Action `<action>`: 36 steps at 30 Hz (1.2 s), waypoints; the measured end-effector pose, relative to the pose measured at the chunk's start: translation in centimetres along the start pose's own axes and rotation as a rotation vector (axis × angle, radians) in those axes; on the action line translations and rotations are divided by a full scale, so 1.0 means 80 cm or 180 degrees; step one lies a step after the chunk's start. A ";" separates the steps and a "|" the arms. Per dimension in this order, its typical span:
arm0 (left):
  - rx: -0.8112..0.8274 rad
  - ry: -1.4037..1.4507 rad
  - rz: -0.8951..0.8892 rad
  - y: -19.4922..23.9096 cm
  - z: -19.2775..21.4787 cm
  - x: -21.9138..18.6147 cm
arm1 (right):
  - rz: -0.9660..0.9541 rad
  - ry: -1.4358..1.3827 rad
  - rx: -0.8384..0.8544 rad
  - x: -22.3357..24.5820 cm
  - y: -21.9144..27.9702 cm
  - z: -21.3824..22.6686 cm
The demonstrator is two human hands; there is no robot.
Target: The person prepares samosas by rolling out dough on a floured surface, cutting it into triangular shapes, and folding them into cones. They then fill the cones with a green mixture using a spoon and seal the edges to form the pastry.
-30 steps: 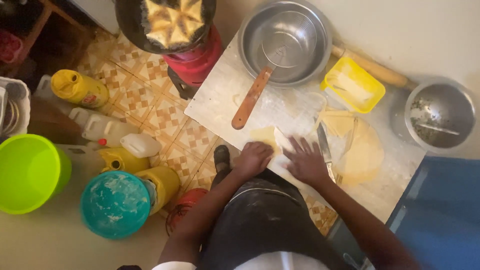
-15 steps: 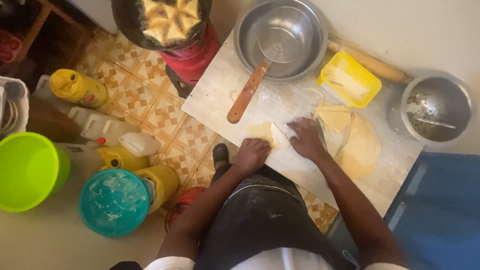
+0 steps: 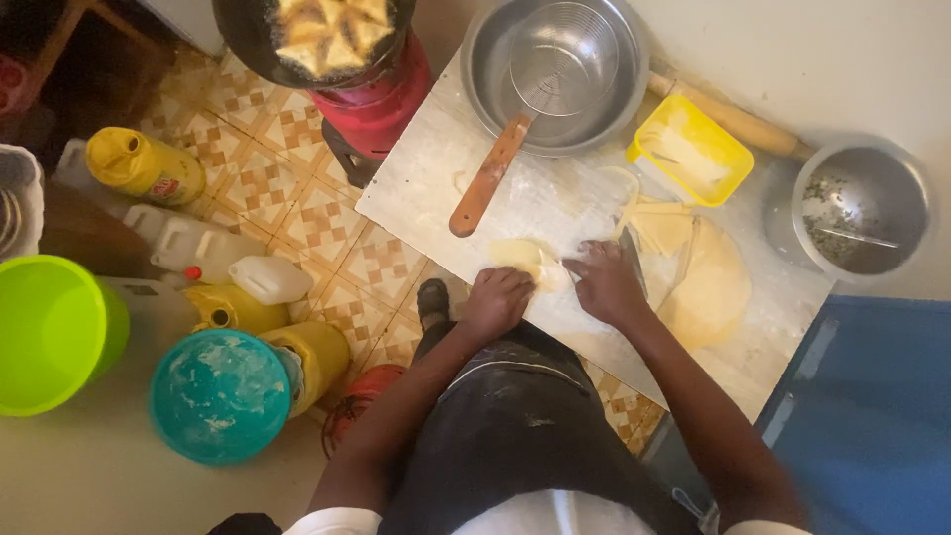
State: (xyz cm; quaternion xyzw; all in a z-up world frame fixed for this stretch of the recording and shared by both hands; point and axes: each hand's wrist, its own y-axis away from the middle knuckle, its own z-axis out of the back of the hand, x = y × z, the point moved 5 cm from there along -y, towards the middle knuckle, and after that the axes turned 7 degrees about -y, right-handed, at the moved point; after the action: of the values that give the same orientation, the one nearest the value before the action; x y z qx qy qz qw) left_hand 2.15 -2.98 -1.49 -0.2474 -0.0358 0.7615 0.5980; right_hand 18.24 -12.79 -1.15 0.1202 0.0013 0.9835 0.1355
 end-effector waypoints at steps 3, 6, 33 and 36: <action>0.0143 0.0019 0.0005 0.002 -0.004 0.001 | 0.0067 0.0046 -0.0113 0.026 0.010 0.042; 0.0198 0.0134 -0.0026 -0.001 0.000 0.001 | 0.0119 -0.0096 -0.0218 -0.007 0.028 -0.012; 0.0438 0.0040 0.0233 -0.004 -0.011 0.000 | -0.0228 0.0321 -0.0185 0.075 -0.016 0.019; 0.0593 -0.0022 0.0254 -0.003 0.004 -0.011 | -0.0215 0.0299 0.0107 0.078 0.022 0.027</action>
State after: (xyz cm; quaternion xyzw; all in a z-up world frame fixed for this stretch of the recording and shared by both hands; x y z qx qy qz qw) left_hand 2.40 -3.63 -0.86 -0.1894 0.0429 0.7856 0.5874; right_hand 12.45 -12.86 2.47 0.0760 0.0283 0.9827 0.1663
